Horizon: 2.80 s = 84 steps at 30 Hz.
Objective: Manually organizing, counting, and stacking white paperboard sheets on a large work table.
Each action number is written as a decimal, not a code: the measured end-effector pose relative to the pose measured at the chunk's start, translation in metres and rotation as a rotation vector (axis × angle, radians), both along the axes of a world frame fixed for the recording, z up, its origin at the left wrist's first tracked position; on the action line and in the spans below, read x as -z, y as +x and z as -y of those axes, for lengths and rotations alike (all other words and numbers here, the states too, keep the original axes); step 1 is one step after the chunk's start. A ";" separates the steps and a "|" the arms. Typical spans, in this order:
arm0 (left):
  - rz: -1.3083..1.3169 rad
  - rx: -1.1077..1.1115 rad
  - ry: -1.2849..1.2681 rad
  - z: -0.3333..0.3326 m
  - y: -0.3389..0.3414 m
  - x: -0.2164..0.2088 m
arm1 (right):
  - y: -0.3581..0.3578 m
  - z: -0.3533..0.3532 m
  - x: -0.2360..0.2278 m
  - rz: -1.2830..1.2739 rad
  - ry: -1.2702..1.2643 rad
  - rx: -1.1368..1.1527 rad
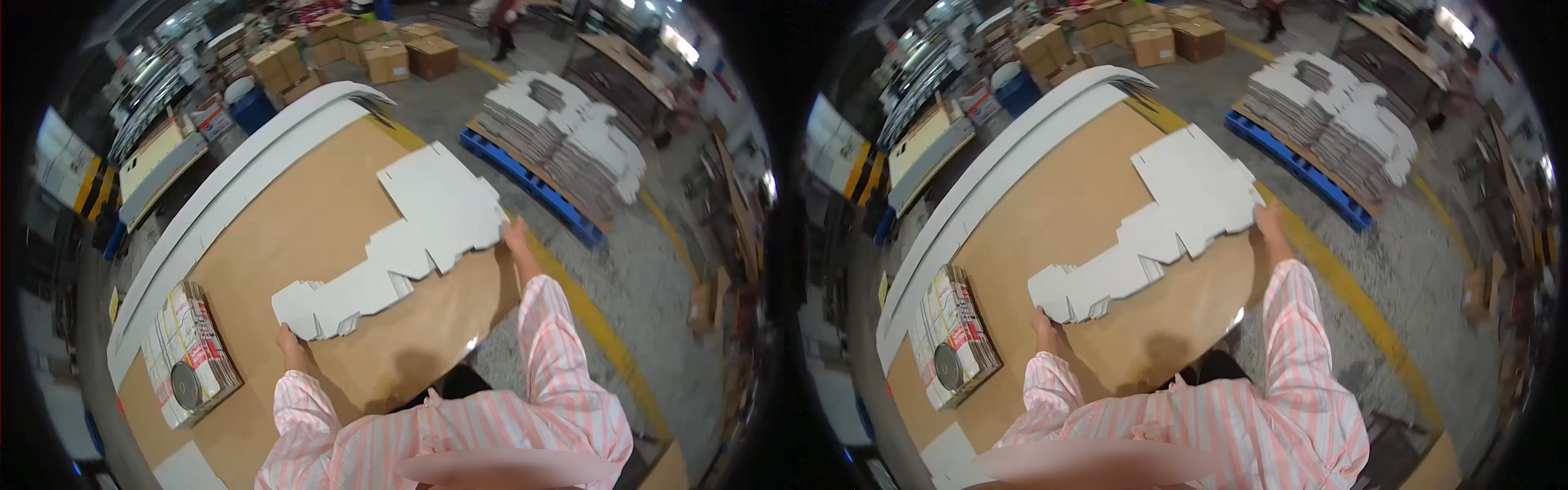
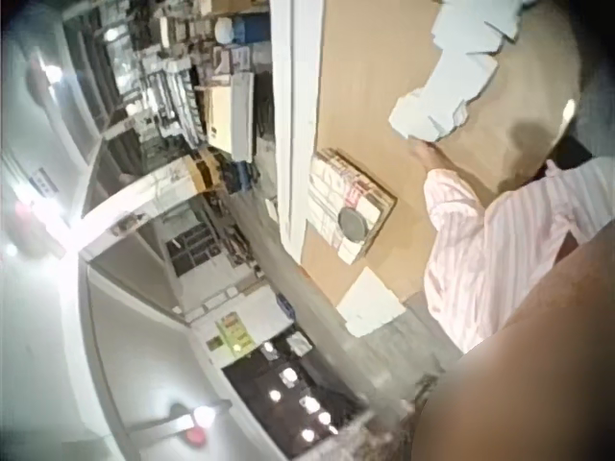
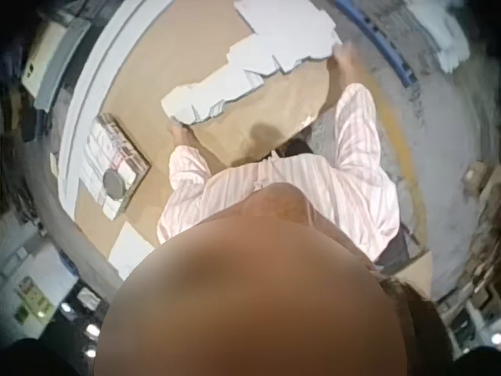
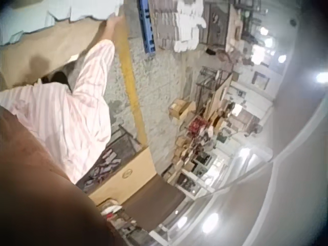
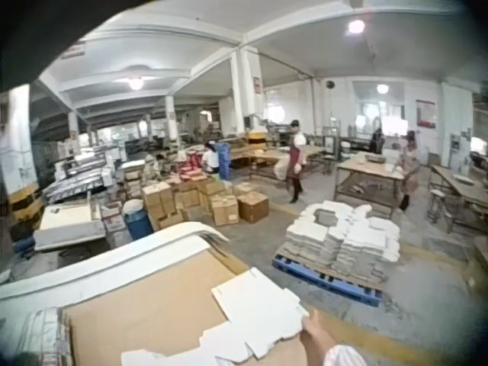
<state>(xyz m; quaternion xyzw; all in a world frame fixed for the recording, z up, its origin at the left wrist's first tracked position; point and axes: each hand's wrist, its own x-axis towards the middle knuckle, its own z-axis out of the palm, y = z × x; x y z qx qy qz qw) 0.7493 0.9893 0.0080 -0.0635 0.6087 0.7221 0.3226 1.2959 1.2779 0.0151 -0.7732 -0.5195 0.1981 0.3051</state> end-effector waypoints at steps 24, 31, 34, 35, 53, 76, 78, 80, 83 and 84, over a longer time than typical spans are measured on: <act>-0.329 -0.049 -0.277 0.008 0.037 0.021 | 0.022 -0.026 -0.023 0.184 -0.050 -0.227; -0.326 -0.053 -0.290 0.011 0.032 0.035 | 0.021 -0.043 -0.018 -1.205 -0.246 -0.106; -0.300 -0.033 -0.253 0.009 0.028 0.046 | 0.021 -0.047 -0.030 -1.160 -0.255 -0.175; -0.284 -0.028 -0.211 0.003 0.027 0.048 | 0.022 -0.050 -0.040 -1.086 -0.219 -0.205; -0.328 0.225 -0.429 0.094 -0.067 0.071 | -0.012 0.185 -0.118 -0.695 0.271 -0.360; -1.064 0.346 -0.684 0.470 -0.049 -0.129 | -0.105 0.469 -0.034 -0.764 -0.071 -0.421; -1.261 0.547 -0.843 0.438 -0.017 -0.173 | -0.101 0.467 -0.036 -0.595 -0.051 -0.455; -1.533 0.738 -0.782 0.403 0.031 -0.199 | -0.097 0.465 -0.032 -0.548 -0.075 -0.524; -1.856 0.973 -0.318 0.368 0.109 -0.237 | -0.122 0.480 -0.060 -0.666 -0.080 -0.424; -1.843 1.121 -0.190 0.359 0.127 -0.223 | -0.123 0.484 -0.060 -0.674 -0.091 -0.455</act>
